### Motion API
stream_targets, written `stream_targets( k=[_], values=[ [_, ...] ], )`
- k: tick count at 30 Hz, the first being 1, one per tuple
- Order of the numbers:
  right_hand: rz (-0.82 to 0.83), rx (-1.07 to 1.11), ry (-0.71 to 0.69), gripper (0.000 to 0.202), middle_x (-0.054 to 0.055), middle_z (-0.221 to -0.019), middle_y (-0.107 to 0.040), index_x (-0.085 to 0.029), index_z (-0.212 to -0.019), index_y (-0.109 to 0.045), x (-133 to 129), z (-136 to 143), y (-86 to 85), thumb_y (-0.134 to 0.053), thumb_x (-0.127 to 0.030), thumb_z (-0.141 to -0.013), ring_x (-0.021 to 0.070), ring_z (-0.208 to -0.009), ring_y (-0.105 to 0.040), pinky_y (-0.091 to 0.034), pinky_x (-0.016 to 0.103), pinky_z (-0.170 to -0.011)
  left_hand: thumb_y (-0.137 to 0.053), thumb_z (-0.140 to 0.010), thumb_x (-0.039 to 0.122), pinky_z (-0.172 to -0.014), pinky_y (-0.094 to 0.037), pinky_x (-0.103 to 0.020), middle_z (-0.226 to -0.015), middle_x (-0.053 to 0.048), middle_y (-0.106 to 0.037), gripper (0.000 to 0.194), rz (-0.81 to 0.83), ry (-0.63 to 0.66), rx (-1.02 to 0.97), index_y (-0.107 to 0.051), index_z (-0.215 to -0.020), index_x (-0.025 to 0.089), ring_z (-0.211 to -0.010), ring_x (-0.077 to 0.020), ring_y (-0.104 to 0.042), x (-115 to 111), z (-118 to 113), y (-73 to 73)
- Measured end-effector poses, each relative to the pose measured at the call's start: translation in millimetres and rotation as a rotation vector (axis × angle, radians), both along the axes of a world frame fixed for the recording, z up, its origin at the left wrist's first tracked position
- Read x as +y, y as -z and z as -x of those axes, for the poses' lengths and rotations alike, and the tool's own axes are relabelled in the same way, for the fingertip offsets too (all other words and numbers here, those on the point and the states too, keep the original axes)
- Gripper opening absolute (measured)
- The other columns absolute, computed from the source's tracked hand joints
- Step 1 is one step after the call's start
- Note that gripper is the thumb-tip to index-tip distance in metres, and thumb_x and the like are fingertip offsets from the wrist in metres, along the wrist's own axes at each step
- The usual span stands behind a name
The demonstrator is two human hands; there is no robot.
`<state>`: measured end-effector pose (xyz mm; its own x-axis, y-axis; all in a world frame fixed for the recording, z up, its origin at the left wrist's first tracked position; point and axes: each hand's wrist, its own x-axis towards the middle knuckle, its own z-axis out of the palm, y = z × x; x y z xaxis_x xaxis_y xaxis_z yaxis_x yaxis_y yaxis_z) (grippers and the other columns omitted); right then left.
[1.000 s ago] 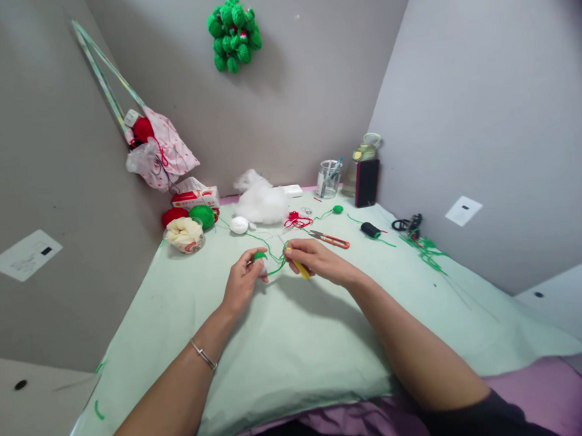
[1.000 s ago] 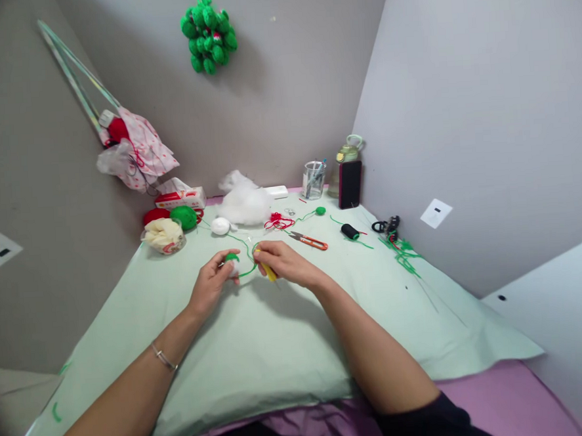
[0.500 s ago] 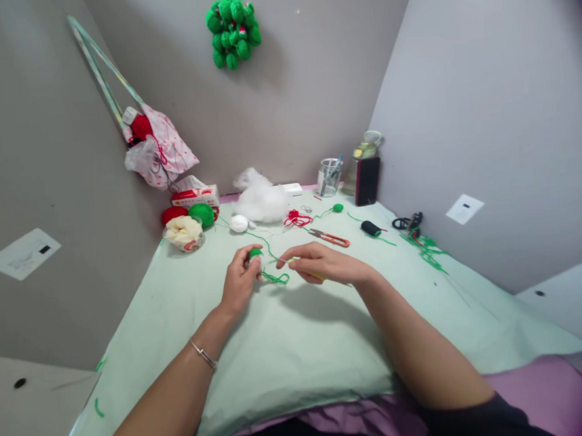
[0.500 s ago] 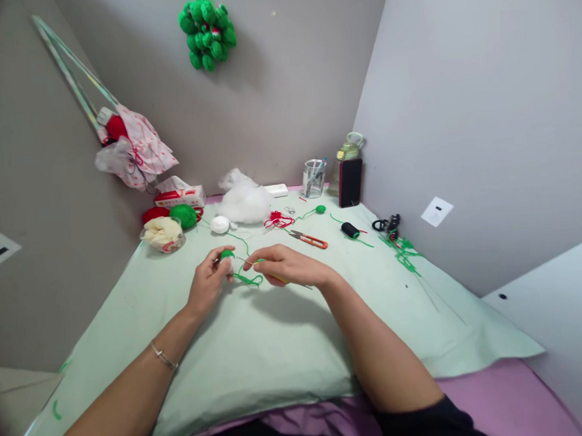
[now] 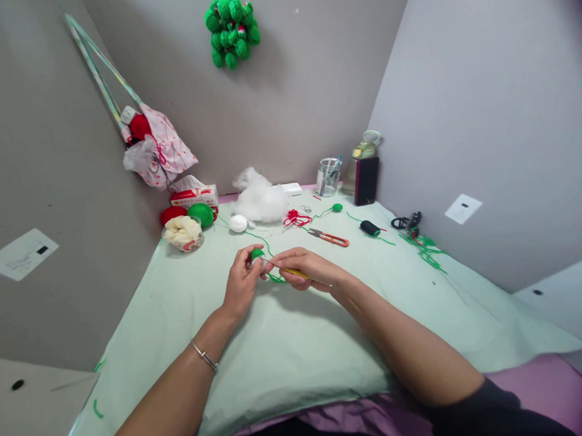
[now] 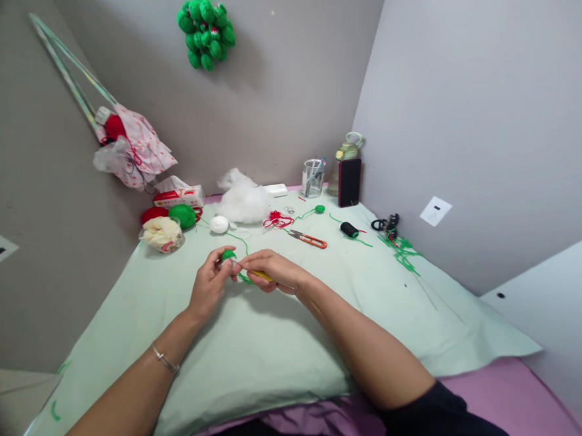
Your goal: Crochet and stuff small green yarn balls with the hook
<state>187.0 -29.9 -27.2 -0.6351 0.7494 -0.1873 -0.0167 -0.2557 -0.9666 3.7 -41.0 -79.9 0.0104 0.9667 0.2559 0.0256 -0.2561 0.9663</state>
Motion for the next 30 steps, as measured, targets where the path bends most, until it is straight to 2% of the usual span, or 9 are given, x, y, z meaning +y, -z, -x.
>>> stream_targets(
  k=[6,10,14,17,22,25,27,30],
  values=[
    [0.068,0.098,0.040,0.020,-0.011,-0.040,-0.036,-0.013,-0.090,-0.069,1.0,4.8,5.4,-0.064,-0.030,-0.084,0.0057,-0.041,-0.013,-0.013,0.022,-0.042,-0.064,-0.090,0.044,-0.065,-0.056,-0.030,-0.087,-0.003,-0.067,0.039,-0.012,-0.019,0.004,-0.060,-0.118,0.017,-0.068,-0.0156,-0.063,2.2,-0.1,2.3],
    [0.121,0.148,0.044,0.016,-0.013,-0.042,-0.029,-0.014,-0.084,-0.066,1.6,11.5,9.5,-0.061,-0.028,-0.087,0.0058,-0.043,-0.009,-0.013,0.021,-0.042,-0.061,-0.092,0.045,-0.064,-0.056,-0.030,-0.088,-0.004,-0.067,0.035,-0.023,-0.044,0.015,-0.060,-0.114,0.018,-0.067,-0.0155,-0.062,2.4,-0.2,4.2],
    [0.154,0.144,0.013,0.016,-0.013,-0.043,-0.026,-0.014,-0.081,-0.062,2.7,14.5,10.5,-0.057,-0.027,-0.090,0.0063,-0.043,-0.007,-0.013,0.021,-0.041,-0.061,-0.093,0.042,-0.069,-0.058,-0.031,-0.098,-0.005,-0.065,0.033,-0.045,-0.076,0.024,-0.058,-0.118,0.019,-0.072,-0.0154,-0.064,1.2,-0.6,7.1],
    [0.134,0.115,0.004,0.018,-0.013,-0.041,-0.026,-0.014,-0.083,-0.062,3.3,13.7,9.3,-0.058,-0.030,-0.089,0.0069,-0.042,-0.008,-0.014,0.021,-0.041,-0.060,-0.093,0.041,-0.073,-0.058,-0.032,-0.096,-0.003,-0.064,0.034,-0.051,-0.071,0.033,-0.058,-0.120,0.020,-0.073,-0.0153,-0.066,0.3,-1.1,8.1],
    [-0.006,0.025,0.091,0.020,-0.013,-0.042,-0.027,-0.017,-0.084,-0.061,-3.5,16.9,5.0,-0.056,-0.035,-0.088,0.0086,-0.043,-0.013,-0.017,0.023,-0.044,-0.060,-0.094,0.042,-0.072,-0.057,-0.031,-0.092,-0.002,-0.065,0.034,-0.039,-0.060,0.049,-0.060,-0.119,0.019,-0.072,-0.0159,-0.066,0.0,-1.5,4.8],
    [-0.152,-0.073,0.168,0.019,-0.010,-0.044,-0.034,-0.018,-0.080,-0.059,-14.2,23.8,3.5,-0.053,-0.033,-0.091,0.0098,-0.044,-0.022,-0.020,0.026,-0.049,-0.058,-0.096,0.044,-0.065,-0.055,-0.029,-0.078,0.001,-0.064,0.031,-0.027,-0.047,0.066,-0.063,-0.113,0.018,-0.066,-0.0155,-0.064,1.1,-1.1,2.9],
    [-0.256,-0.152,0.219,0.019,-0.008,-0.050,-0.039,-0.020,-0.076,-0.056,-22.8,28.8,4.0,-0.056,-0.029,-0.092,0.0106,-0.049,-0.028,-0.022,0.027,-0.054,-0.058,-0.098,0.043,-0.063,-0.054,-0.029,-0.073,0.003,-0.062,0.029,-0.030,-0.041,0.090,-0.064,-0.110,0.017,-0.063,-0.0143,-0.061,2.1,-0.5,3.4],
    [-0.375,-0.248,0.285,0.017,-0.006,-0.057,-0.040,-0.021,-0.075,-0.054,-34.8,34.8,6.4,-0.060,-0.017,-0.090,0.0128,-0.057,-0.032,-0.022,0.030,-0.063,-0.060,-0.100,0.042,-0.065,-0.055,-0.030,-0.085,-0.001,-0.066,0.028,-0.056,-0.050,0.146,-0.065,-0.109,0.016,-0.067,-0.0136,-0.062,3.3,0.8,6.8]
  ],
)
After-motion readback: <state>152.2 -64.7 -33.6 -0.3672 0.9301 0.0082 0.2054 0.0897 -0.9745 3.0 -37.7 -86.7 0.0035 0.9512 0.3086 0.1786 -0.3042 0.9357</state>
